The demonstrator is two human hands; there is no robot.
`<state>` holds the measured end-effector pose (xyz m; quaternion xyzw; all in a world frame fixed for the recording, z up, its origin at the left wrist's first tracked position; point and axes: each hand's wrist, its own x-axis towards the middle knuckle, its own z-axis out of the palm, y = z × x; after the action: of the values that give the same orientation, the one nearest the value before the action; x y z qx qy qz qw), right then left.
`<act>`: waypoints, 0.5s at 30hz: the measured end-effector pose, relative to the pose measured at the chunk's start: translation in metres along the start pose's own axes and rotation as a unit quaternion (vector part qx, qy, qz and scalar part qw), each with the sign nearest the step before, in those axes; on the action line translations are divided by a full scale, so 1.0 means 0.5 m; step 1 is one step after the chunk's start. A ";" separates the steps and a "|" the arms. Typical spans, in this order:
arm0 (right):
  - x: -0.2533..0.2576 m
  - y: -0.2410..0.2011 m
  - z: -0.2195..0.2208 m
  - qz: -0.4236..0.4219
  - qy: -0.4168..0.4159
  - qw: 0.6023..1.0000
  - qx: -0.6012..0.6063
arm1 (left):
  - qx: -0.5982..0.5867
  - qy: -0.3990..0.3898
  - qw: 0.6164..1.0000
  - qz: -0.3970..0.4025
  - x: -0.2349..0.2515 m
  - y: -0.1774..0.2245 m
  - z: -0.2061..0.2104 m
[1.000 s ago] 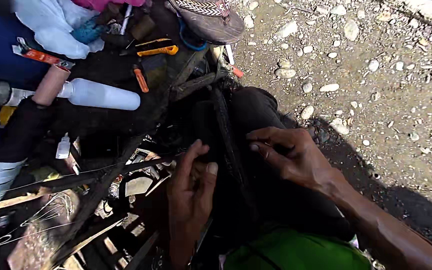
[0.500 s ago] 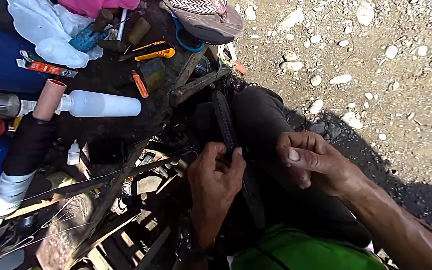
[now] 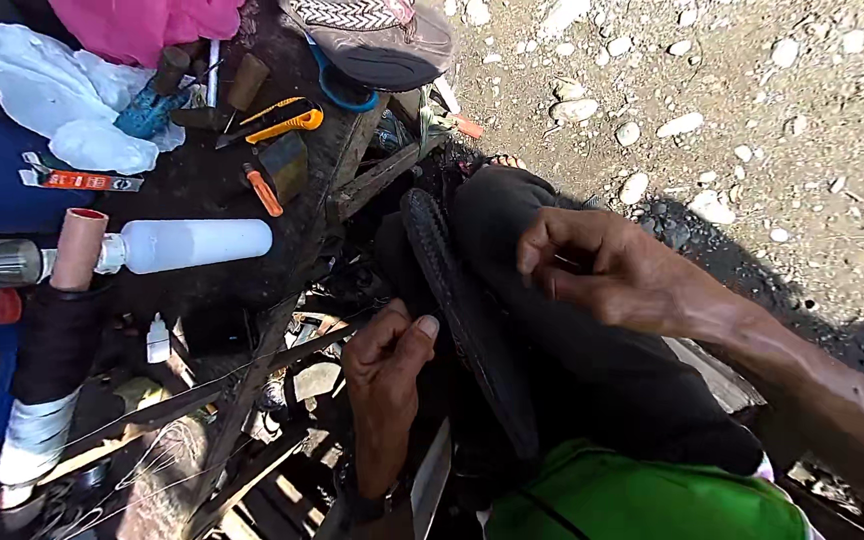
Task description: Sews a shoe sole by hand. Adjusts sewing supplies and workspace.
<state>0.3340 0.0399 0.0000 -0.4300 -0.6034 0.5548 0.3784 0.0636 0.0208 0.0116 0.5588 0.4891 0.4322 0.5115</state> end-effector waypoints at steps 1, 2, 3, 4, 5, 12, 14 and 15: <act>0.003 -0.003 0.005 -0.036 0.022 0.994 -0.097 | -0.021 0.008 1.000 0.006 0.001 -0.002 0.005; 0.006 -0.009 0.016 -0.066 0.044 0.976 -0.204 | -0.031 0.014 0.999 0.012 0.000 0.000 0.010; 0.011 -0.015 0.032 -0.090 0.062 0.951 -0.289 | -0.034 0.017 0.999 0.018 -0.001 0.002 0.013; 0.018 -0.018 0.051 -0.100 0.068 0.931 -0.344 | -0.035 0.020 0.999 0.023 -0.002 0.006 0.014; 0.024 -0.017 0.070 -0.098 0.062 0.920 -0.374 | -0.037 0.025 0.999 0.026 -0.003 0.009 0.013; -0.018 0.018 0.067 -0.057 -0.028 0.997 -0.042 | -0.193 0.122 0.973 0.034 -0.048 0.074 -0.107; -0.074 0.028 0.029 -0.026 -0.068 0.993 0.088 | -0.261 0.155 0.951 0.063 -0.067 0.091 -0.176; -0.109 0.033 0.006 -0.006 -0.076 0.990 0.123 | -0.281 0.168 0.942 0.077 -0.077 0.093 -0.206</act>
<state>0.3515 -0.0121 -0.0156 -0.3331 -0.5603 0.6534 0.3848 -0.0386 -0.0017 0.0693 0.3475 0.3823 0.6779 0.5230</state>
